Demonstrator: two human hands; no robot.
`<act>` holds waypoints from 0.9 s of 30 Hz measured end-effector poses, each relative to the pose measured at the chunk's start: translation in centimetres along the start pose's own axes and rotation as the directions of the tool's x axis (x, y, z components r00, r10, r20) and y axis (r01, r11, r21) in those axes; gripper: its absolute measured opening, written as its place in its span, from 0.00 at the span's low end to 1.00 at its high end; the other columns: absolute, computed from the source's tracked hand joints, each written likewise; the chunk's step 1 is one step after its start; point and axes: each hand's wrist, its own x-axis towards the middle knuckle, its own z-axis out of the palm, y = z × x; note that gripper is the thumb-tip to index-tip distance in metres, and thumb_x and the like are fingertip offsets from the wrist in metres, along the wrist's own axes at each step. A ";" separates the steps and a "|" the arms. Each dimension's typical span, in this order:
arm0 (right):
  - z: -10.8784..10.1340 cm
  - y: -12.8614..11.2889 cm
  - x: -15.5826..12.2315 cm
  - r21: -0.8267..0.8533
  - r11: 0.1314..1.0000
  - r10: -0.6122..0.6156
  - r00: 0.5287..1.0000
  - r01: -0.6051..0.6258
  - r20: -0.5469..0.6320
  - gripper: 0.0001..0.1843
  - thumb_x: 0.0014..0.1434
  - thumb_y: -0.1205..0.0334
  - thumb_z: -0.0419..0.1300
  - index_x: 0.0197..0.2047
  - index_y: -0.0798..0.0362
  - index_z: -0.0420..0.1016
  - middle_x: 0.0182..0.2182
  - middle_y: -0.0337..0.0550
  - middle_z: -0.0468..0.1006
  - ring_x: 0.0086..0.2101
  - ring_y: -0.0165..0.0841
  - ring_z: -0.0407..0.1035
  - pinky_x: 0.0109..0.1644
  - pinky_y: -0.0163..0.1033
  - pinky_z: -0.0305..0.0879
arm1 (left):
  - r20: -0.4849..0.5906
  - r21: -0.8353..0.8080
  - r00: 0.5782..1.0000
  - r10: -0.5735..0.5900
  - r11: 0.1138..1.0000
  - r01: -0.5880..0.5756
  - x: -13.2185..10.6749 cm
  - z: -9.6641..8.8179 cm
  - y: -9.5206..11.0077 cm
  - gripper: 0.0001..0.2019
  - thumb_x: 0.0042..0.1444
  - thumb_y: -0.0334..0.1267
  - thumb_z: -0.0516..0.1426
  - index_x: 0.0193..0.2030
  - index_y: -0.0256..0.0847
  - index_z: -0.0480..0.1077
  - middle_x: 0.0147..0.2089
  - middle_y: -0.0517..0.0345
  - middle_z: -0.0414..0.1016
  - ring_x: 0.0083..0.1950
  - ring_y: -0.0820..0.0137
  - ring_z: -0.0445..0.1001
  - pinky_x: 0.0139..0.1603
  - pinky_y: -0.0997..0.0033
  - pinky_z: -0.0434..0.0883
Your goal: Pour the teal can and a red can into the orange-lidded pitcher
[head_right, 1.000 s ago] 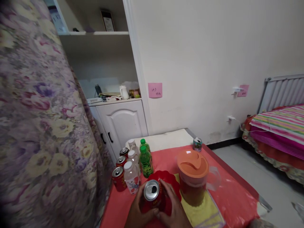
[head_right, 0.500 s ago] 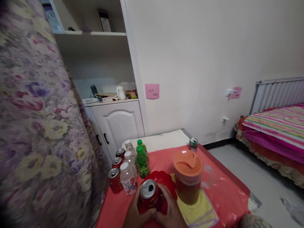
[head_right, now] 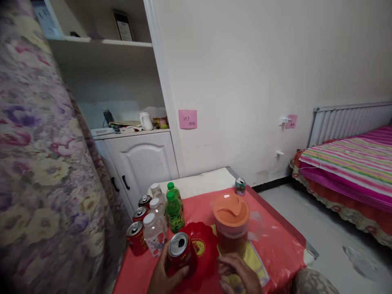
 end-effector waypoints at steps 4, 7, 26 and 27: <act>-5.8 -0.6 0.7 0.027 0.989 0.143 0.912 -0.144 -0.384 0.15 0.59 0.52 0.63 0.48 0.47 0.78 0.41 0.48 0.83 0.40 0.41 0.79 0.46 0.41 0.78 | -0.072 -0.005 0.997 0.008 1.000 -0.009 0.4 0.5 -1.0 0.42 0.36 0.52 0.69 0.59 0.39 0.65 0.61 0.39 0.77 0.65 0.46 0.71 0.67 0.47 0.67; -8.6 0.5 2.5 0.165 0.950 0.311 0.745 -0.267 -0.590 0.21 0.56 0.45 0.64 0.47 0.49 0.76 0.44 0.49 0.81 0.40 0.40 0.77 0.45 0.42 0.76 | -0.135 -0.049 0.990 0.031 0.998 -0.038 0.7 1.2 -1.7 0.42 0.32 0.54 0.70 0.57 0.41 0.69 0.55 0.43 0.80 0.61 0.46 0.75 0.65 0.47 0.69; -8.1 5.3 7.5 0.236 0.917 0.377 0.889 -0.321 -0.260 0.29 0.58 0.35 0.56 0.19 0.49 0.64 0.17 0.37 0.63 0.21 0.32 0.58 0.26 0.39 0.56 | 0.073 0.052 0.997 0.000 0.999 -0.004 1.5 0.5 -4.2 0.42 0.43 0.41 0.67 0.66 0.35 0.61 0.69 0.33 0.67 0.71 0.47 0.64 0.73 0.44 0.58; -8.0 5.2 7.6 0.257 0.914 0.377 0.891 -0.314 -0.253 0.28 0.57 0.35 0.56 0.18 0.49 0.64 0.17 0.36 0.62 0.21 0.31 0.57 0.26 0.39 0.56 | 0.072 0.064 0.997 -0.008 0.998 0.004 1.5 0.4 -4.4 0.42 0.43 0.41 0.67 0.66 0.34 0.60 0.69 0.33 0.67 0.71 0.46 0.63 0.73 0.44 0.58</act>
